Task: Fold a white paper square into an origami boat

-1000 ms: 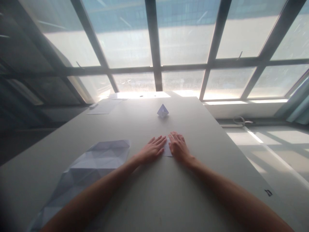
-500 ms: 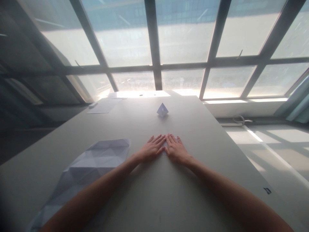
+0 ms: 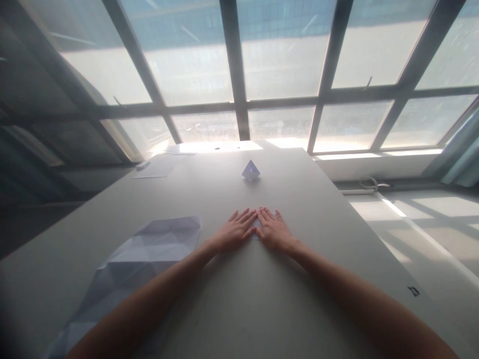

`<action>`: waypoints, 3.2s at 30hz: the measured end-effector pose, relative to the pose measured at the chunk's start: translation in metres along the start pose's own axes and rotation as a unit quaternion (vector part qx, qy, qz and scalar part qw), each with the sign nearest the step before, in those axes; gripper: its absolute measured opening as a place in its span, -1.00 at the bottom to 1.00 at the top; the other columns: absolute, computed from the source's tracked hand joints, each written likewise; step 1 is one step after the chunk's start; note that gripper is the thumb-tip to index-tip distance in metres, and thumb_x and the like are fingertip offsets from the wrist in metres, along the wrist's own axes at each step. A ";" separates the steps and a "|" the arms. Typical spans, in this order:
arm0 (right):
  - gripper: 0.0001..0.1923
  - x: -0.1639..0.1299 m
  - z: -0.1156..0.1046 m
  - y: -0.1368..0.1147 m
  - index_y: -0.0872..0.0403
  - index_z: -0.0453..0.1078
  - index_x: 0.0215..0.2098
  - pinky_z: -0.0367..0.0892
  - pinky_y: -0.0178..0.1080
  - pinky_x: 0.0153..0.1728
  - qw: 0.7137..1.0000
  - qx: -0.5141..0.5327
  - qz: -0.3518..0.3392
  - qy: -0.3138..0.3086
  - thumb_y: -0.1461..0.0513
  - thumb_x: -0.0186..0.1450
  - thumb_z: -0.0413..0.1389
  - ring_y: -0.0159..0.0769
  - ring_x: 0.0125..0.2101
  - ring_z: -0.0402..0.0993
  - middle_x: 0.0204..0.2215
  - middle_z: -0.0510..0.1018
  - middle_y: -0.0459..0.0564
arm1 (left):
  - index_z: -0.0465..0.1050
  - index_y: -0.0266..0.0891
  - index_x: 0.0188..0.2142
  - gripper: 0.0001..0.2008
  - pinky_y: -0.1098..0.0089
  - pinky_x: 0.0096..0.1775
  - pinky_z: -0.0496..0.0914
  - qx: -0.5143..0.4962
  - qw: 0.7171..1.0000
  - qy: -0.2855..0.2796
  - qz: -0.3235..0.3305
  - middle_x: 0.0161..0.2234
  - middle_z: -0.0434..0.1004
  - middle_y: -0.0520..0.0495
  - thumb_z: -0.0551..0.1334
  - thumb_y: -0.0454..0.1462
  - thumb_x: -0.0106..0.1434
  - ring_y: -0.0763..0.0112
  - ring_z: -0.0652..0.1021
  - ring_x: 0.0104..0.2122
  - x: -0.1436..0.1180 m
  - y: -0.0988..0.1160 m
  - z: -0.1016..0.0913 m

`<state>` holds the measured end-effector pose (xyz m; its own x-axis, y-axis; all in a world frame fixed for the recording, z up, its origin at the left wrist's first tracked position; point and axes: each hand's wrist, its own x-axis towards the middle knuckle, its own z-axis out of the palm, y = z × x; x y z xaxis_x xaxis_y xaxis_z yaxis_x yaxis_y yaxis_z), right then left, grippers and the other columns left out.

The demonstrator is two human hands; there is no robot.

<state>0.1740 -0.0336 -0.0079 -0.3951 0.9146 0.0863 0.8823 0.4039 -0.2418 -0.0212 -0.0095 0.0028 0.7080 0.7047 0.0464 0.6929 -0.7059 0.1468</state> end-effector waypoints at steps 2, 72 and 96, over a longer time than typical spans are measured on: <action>-0.30 0.000 0.000 0.001 0.18 -0.15 0.37 -0.44 0.02 0.27 1.000 -0.004 0.003 -0.003 -0.02 0.38 -0.27 -0.20 0.34 -0.27 0.35 -0.10 0.09 | -0.24 -0.11 0.37 -0.38 0.13 0.27 -0.21 0.004 1.000 0.000 0.000 0.36 -0.18 0.01 -0.30 0.06 0.41 0.30 -0.15 0.34 0.000 0.000 0.000; -0.34 0.004 0.000 0.021 0.21 -0.12 0.36 -0.34 0.13 0.26 0.998 -0.029 0.056 -0.005 0.04 0.40 -0.28 -0.14 0.33 -0.25 0.35 -0.12 0.11 | -0.21 -0.20 0.36 -0.39 0.10 0.27 -0.28 0.017 1.000 -0.010 0.015 0.37 -0.25 -0.06 -0.25 0.00 0.43 0.31 -0.18 0.34 -0.001 0.003 0.002; -0.42 0.004 -0.005 0.009 0.23 0.02 0.32 -0.13 -0.04 0.27 0.996 0.019 -0.057 0.065 0.18 0.38 -0.17 -0.20 0.31 -0.09 0.30 0.08 0.16 | 0.01 -0.10 0.32 -0.48 0.18 0.28 -0.15 -0.088 0.995 0.025 -0.040 0.32 0.01 0.04 -0.09 -0.17 0.39 0.39 0.00 0.32 0.007 -0.002 0.002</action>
<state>0.1816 -0.0264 -0.0044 -0.4530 0.8588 0.2394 0.8227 0.5061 -0.2589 -0.0173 -0.0039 0.0012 0.6417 0.7632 0.0755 0.7087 -0.6277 0.3220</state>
